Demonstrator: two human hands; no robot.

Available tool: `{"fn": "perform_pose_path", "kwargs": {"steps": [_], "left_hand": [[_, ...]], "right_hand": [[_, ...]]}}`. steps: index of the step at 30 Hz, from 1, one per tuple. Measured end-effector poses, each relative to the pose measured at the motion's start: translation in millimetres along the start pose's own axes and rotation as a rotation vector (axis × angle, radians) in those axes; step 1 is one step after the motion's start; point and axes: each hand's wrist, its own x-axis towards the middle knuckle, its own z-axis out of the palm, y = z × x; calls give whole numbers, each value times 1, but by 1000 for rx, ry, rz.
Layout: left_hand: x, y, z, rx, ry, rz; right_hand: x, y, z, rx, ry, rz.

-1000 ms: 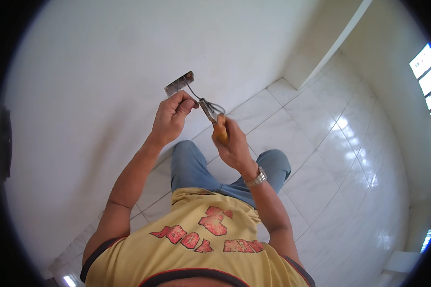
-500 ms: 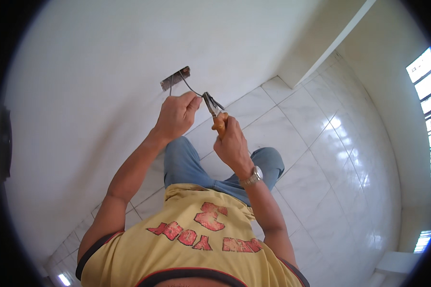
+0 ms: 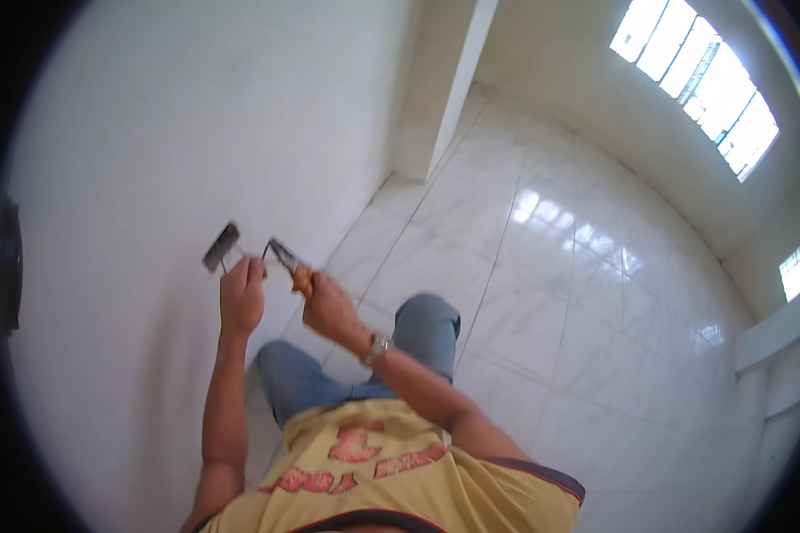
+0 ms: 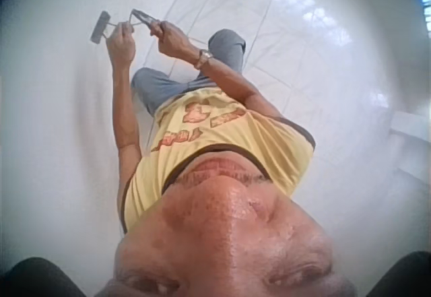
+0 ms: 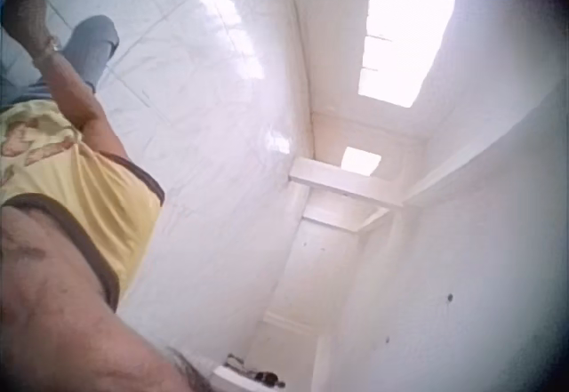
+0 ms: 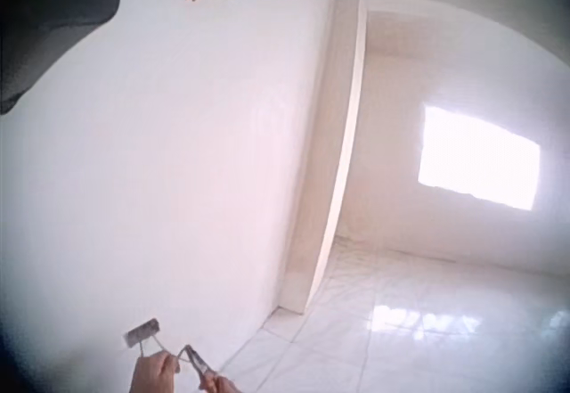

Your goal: The person strips the ends of wires extending from an electrical box in a wall using pliers.

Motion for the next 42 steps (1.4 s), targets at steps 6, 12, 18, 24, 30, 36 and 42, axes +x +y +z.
{"fn": "perform_pose_path", "kwargs": {"steps": [6,12,18,24,30,36,42], "left_hand": [[2,-43,2,-273,-30,60],[-2,-61,24,-177,-33,38],[-16,-53,31,-232,-144,77],[-25,-54,31,-31,-199,-26],[-16,-18,16,-69,-202,-180],[-5,-9,8,-141,-142,-241],[-17,-27,-2,-280,-168,-329]], "right_hand": [[-20,-29,-34,672,-497,133],[-12,7,-13,236,-172,87],[-25,23,-24,329,-213,22],[-20,28,-26,-59,-165,92],[-22,10,-12,41,-198,-17],[-44,15,-49,149,-469,150],[-52,5,-75,1210,-399,334]]}}
